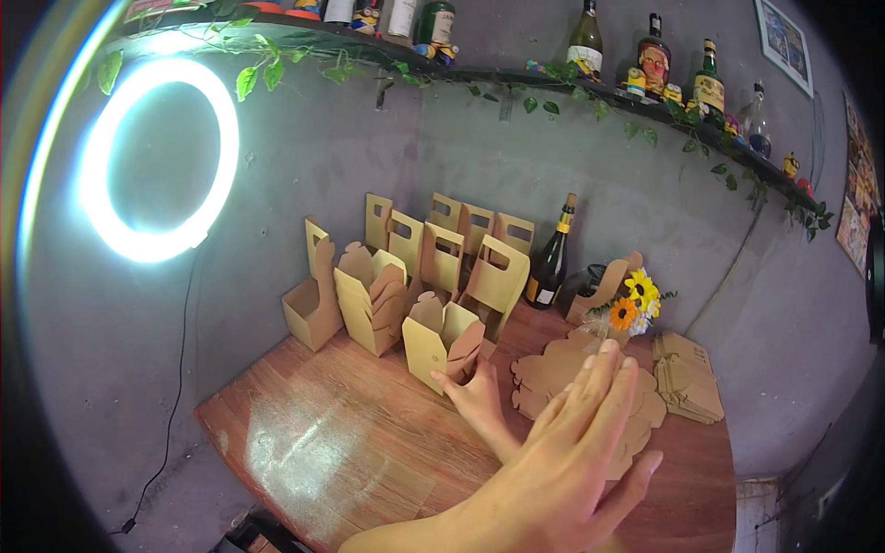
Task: The recorder is assembling multiple cardboard beverage or object holders from flat sheets at a wooden table.
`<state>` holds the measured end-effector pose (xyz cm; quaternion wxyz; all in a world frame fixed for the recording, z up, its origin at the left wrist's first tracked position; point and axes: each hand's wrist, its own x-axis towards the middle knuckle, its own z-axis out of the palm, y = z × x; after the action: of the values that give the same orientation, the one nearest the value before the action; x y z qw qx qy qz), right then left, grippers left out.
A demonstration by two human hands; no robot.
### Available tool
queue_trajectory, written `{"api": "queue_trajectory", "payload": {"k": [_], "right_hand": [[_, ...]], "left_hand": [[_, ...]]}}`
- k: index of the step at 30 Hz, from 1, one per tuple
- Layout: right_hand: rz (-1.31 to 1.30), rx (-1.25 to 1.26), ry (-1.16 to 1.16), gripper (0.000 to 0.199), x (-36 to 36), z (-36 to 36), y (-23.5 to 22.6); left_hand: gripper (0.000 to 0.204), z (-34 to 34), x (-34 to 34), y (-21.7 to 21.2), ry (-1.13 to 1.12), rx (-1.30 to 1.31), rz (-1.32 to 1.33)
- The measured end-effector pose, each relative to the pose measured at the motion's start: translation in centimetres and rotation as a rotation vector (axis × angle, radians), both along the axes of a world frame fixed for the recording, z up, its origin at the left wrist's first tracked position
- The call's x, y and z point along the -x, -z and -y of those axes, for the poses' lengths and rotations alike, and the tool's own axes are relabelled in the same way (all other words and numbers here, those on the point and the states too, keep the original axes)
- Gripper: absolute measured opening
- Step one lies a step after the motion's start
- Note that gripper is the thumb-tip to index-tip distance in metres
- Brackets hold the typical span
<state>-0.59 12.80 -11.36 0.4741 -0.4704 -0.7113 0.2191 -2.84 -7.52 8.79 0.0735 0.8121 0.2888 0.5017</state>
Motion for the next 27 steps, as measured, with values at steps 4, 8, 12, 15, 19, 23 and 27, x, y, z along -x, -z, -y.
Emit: {"api": "queue_trajectory", "payload": {"k": [4, 8, 12, 15, 19, 23, 27], "right_hand": [[-0.081, 0.013, 0.001, 0.082, 3.6, -1.1, 1.2], [-0.019, 0.04, 0.076, 0.091, 5.3, -0.5, 1.2], [0.012, 0.106, 0.054, 0.093, 6.0, -0.6, 1.1], [0.033, 0.109, 0.03, 0.095, 6.1, -0.5, 1.0], [0.054, 0.098, 0.045, 0.096, 5.9, -1.1, 1.6], [0.102, 0.144, 0.065, 0.093, 6.2, -1.0, 1.5], [0.091, 0.194, -0.006, 0.083, 3.4, -1.1, 0.2]], "left_hand": [[0.069, 0.3, -0.2, 1.3, -0.008, -0.118, 0.125], [0.069, 0.4, 0.4, 1.1, 0.024, -0.082, 0.136], [0.07, 0.5, 0.5, 1.0, -0.036, -0.172, 0.169], [0.071, 0.2, 0.4, 1.4, 0.0, -0.168, 0.185], [0.071, 0.3, 0.3, 1.2, -0.023, -0.116, 0.126], [0.072, 0.0, -0.4, 1.2, -0.008, -0.12, 0.203], [0.067, 0.2, 0.4, 0.4, -0.202, -0.187, 0.01]]}}
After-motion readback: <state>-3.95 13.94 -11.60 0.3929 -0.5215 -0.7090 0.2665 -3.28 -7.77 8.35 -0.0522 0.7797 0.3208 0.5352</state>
